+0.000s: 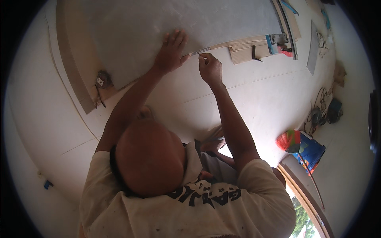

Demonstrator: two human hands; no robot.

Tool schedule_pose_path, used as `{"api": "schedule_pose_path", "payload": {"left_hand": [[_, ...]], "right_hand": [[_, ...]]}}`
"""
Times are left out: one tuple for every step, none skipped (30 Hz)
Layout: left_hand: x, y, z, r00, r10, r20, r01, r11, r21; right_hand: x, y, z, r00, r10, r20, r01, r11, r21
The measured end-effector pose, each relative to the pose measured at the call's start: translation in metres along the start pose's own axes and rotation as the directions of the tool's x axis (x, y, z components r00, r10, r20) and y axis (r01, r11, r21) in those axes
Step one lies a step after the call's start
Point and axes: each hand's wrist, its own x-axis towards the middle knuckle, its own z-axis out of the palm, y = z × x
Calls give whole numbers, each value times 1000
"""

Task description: The person measures a floor area and a large ceramic tile using a tape measure and a pencil. They mark the tile with measurements and then position it on a manual tile cutter to prepare for cutting.

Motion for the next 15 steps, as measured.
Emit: {"api": "schedule_pose_path", "payload": {"left_hand": [[-1, 0, -2, 1000, 0, 2, 0, 1000, -13], [-1, 0, -5, 1000, 1, 3, 0, 1000, -25], [-1, -2, -6, 1000, 15, -2, -15, 998, -54], [-3, -5, -8, 1000, 28, -5, -28, 996, -80], [-5, -8, -10, 999, 41, -9, -41, 994, -106], [-11, -11, -12, 999, -28, 18, 30, 994, -105], [-18, -16, -16, 995, -95, 39, 98, 989, -107], [-26, -21, -21, 985, -159, 62, 165, 980, -109], [-38, -28, -29, 973, -229, -8, 229, 973, -33], [-57, -40, -43, 951, -295, -86, 300, 953, 48], [-83, -57, -55, 907, -393, -154, 415, 896, 160], [-111, -74, -64, 849, -473, -236, 523, 814, 252], [-142, -89, -71, 772, -578, -265, 635, 709, 305], [-167, -96, -81, 678, -670, -303, 733, 584, 347], [-180, -95, -95, 572, -792, -216, 802, 483, 353]], "right_hand": [[4, -3, -4, 999, -45, -4, 45, 999, -20], [8, -5, -9, 996, -91, -8, 91, 995, -40], [14, -8, -16, 990, -139, -12, 138, 989, -59], [21, -15, -25, 984, -176, -6, 175, 980, -89], [30, -22, -38, 975, -220, 41, 223, 966, -129], [39, -31, -53, 961, -259, 92, 271, 948, -164], [49, -37, -71, 944, -293, 149, 323, 913, -249], [56, -42, -91, 925, -317, 207, 371, 868, -329], [60, -47, -116, 913, -335, 235, 404, 827, -392], [62, -53, -140, 896, -358, 262, 442, 779, -446], [66, -60, -162, 903, -341, 262, 428, 771, -471], [68, -64, -185, 912, -321, 257, 410, 761, -503], [69, -64, -204, 906, -357, 228, 424, 750, -508], [71, -63, -222, 897, -394, 199, 438, 738, -514], [72, -56, -235, 902, -400, 165, 426, 759, -492]]}}
